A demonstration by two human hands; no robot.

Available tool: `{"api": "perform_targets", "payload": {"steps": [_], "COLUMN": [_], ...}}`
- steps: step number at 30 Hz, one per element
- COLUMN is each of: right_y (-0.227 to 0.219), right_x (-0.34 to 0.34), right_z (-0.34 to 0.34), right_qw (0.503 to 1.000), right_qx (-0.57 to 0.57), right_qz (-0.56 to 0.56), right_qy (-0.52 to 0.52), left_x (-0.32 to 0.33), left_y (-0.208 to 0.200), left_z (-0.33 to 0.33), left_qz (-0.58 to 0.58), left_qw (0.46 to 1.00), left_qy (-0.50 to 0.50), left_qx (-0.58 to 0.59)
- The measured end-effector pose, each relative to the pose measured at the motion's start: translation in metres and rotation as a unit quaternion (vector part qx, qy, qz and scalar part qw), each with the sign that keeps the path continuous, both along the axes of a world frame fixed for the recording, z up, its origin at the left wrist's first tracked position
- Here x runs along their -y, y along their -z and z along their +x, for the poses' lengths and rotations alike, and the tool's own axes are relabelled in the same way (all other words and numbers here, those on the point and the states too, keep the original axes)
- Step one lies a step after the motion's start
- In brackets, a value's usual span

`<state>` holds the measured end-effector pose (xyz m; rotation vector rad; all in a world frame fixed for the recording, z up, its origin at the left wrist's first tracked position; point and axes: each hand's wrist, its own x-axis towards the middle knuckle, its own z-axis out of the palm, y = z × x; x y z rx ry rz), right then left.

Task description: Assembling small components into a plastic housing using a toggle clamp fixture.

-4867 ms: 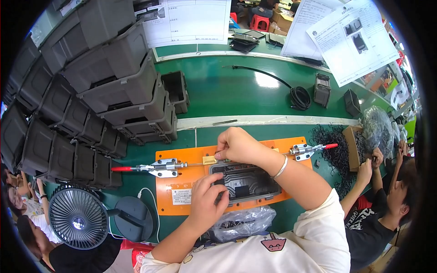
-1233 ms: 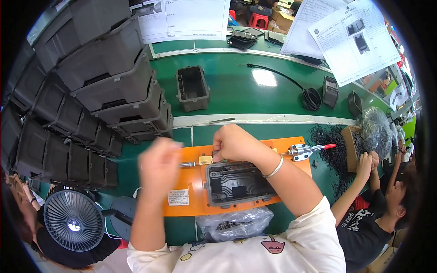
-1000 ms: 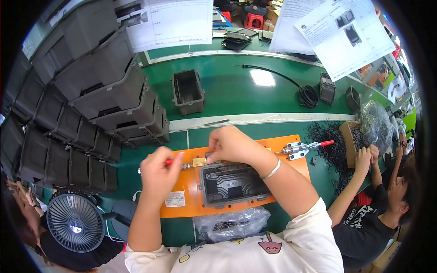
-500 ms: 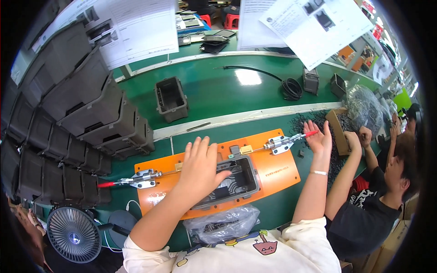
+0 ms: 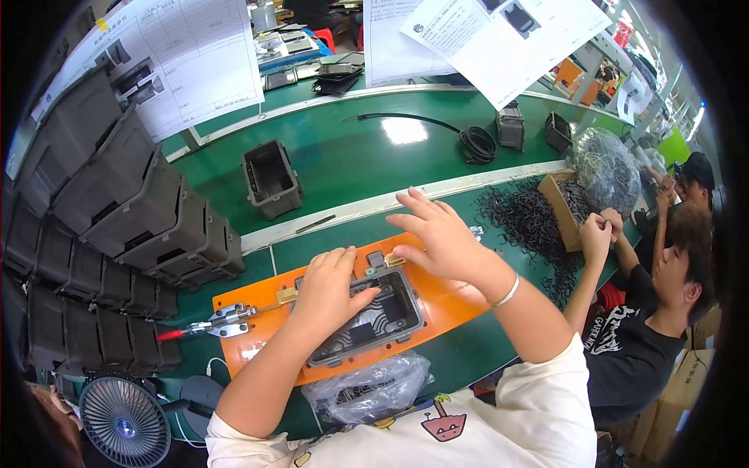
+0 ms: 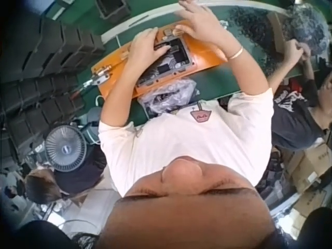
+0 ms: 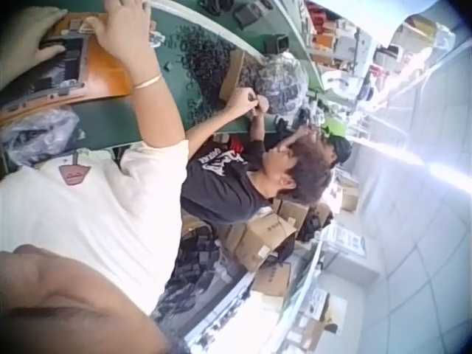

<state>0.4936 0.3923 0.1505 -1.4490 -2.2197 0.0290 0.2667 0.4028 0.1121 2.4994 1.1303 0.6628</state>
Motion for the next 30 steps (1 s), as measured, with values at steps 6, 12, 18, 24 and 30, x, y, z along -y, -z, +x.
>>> {"api": "perform_targets", "payload": {"steps": [6, 12, 18, 24, 30], "right_y": [-0.036, 0.007, -0.003, -0.027, -0.019], "right_x": [0.006, 0.073, 0.071, 0.080, 0.075], "right_z": [0.050, -0.007, -0.034, -0.020, -0.030], "right_qw": [0.899, 0.973, 0.980, 0.918, 0.856], "right_qx": [-0.184, -0.167, -0.132, -0.360, -0.459], "right_qz": [0.294, -0.077, -0.088, -0.164, -0.233], "right_qy": [0.268, 0.139, 0.121, 0.008, -0.034], "left_x": [0.025, 0.069, 0.072, 0.106, 0.114], "left_y": [-0.025, -0.016, -0.040, -0.091, -0.098], "left_z": [-0.038, -0.087, -0.078, -0.075, -0.066], "left_qz": [0.131, 0.001, -0.023, 0.073, 0.142], "left_qw": [0.987, 0.985, 0.982, 0.982, 0.977], "left_qy": [-0.050, -0.168, -0.189, -0.107, -0.072], "left_qx": [0.085, -0.039, -0.014, 0.138, 0.140]}}
